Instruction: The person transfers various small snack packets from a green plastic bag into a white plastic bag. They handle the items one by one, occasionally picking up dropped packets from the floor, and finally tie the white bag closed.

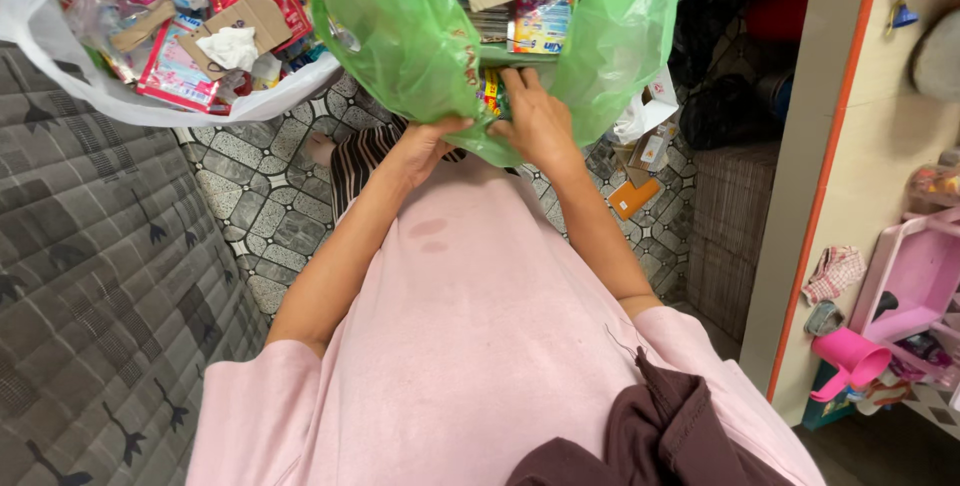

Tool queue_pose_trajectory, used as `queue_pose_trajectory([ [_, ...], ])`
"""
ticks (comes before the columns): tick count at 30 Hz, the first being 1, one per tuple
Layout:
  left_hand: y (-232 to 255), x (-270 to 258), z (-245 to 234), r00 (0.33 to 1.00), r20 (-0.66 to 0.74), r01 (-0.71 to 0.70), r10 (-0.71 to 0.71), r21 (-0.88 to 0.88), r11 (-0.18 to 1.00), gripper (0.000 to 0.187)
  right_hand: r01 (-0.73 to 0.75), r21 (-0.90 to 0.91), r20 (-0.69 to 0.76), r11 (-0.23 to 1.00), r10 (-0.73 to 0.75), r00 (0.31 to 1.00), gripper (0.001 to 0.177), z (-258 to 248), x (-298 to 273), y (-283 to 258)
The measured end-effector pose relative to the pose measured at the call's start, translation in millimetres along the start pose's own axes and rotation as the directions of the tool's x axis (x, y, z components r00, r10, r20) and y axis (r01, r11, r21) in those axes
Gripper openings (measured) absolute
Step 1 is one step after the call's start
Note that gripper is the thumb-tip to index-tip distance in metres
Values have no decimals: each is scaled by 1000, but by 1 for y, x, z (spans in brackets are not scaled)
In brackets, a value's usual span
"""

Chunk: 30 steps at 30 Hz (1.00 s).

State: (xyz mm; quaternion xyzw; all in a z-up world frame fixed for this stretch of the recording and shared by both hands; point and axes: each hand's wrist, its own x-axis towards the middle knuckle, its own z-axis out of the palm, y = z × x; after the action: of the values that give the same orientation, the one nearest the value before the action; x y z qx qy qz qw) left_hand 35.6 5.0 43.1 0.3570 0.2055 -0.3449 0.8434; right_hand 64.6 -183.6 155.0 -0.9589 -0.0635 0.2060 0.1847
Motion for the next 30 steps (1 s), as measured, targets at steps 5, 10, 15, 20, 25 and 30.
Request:
queue_pose_trajectory([
  [5, -19, 4, -18, 999, 35, -18, 20, -46, 999, 45, 85, 83, 98, 993, -93, 991, 65, -17, 2, 9],
  [10, -33, 4, -34, 999, -41, -6, 8, 58, 998, 42, 161, 285, 114, 945, -201, 973, 29, -45, 14, 34],
  [15, -12, -18, -32, 1000, -26, -5, 12, 248, 969, 45, 138, 767, -117, 626, -75, 990, 17, -90, 20, 49],
  [20, 35, -65, -52, 980, 119, -197, 158, 499, 844, 61, 506, 786, -510, 356, -90, 855, 22, -101, 39, 12],
  [25, 61, -119, -97, 926, -179, -199, 332, 516, 834, 68, 519, 799, -434, 303, -307, 847, 32, -45, 56, -96],
  [30, 66, -173, -144, 864, -326, -234, 384, 417, 879, 64, 627, 500, -387, 597, -495, 778, 39, 21, 95, -203],
])
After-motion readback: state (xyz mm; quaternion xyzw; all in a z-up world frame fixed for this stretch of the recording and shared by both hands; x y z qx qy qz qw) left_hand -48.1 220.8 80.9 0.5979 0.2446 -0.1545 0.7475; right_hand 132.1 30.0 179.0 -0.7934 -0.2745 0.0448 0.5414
